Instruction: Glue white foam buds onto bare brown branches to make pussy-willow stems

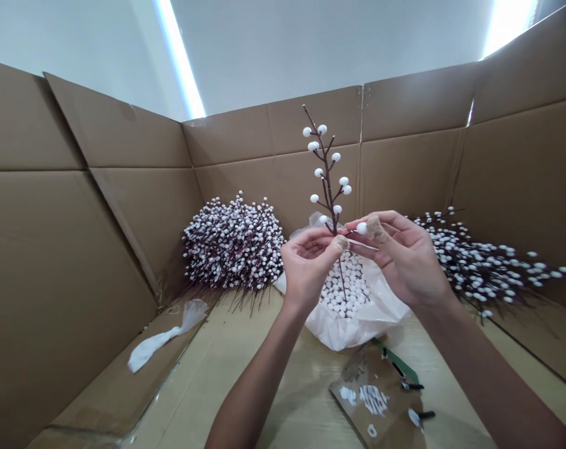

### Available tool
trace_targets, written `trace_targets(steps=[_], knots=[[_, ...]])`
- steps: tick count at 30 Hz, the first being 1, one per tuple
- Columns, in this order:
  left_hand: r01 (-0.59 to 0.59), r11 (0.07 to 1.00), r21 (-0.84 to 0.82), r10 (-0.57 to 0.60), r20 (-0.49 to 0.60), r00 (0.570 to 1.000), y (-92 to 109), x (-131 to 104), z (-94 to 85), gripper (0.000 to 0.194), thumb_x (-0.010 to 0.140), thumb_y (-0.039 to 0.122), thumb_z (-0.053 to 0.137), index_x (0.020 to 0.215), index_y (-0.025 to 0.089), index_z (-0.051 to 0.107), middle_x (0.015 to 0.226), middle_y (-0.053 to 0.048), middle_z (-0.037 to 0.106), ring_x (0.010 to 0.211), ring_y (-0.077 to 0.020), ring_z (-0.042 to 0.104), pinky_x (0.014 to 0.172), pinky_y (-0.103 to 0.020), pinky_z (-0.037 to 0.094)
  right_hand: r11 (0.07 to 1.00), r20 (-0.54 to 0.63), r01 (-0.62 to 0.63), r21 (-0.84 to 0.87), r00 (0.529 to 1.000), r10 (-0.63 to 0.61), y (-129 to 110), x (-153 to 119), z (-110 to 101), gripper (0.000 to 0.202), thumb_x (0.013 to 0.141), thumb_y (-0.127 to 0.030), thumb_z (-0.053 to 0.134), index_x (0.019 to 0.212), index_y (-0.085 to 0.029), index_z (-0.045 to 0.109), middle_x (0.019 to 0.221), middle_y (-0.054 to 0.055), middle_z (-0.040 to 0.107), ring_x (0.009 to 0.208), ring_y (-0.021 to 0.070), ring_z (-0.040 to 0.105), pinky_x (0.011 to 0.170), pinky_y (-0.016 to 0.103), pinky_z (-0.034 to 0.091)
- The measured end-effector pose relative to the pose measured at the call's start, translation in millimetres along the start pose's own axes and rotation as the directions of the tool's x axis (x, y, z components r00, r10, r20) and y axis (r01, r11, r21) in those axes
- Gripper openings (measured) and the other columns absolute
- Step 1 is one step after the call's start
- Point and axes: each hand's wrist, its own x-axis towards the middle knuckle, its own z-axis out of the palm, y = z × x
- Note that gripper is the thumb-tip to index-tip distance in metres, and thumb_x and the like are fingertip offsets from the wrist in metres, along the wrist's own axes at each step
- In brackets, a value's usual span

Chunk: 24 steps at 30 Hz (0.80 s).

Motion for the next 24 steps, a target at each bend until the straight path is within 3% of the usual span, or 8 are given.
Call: trace_targets(steps=[13,24], knots=[[-0.094,0.989,0.114,0.092,0.031,0.995,2.5,-5.9,1.8,0.012,0.062,0.014,0.077,0.072,0.016,0.071,0.066,0.000,0.071,0.060,-0.0099,0.066,0.059,-0.020,0.057,0.993,-0.025,0.085,-0.086,0.996,-0.087,6.9,0.1,-2.0,0.010,0.077,-0.027,0.074,0.082,-0.020,0.069,0.085,0.002,0.072,0.087,0.0180,0.070,0.081,0.034,0.060],[-0.140,0.983,0.121,0.133,0.068,0.989,3.1,-6.3,2.9,0.012,0.065,0.010,0.074,0.075,0.016,0.072,0.070,-0.001,0.073,0.065,-0.0109,0.068,0.066,-0.022,0.059,0.992,-0.054,0.114,-0.045,0.992,-0.117,12.1,1.4,-1.4,0.009,0.078,-0.027,0.073,0.082,-0.020,0.070,0.084,0.003,0.073,0.083,0.0174,0.071,0.082,0.035,0.060]])
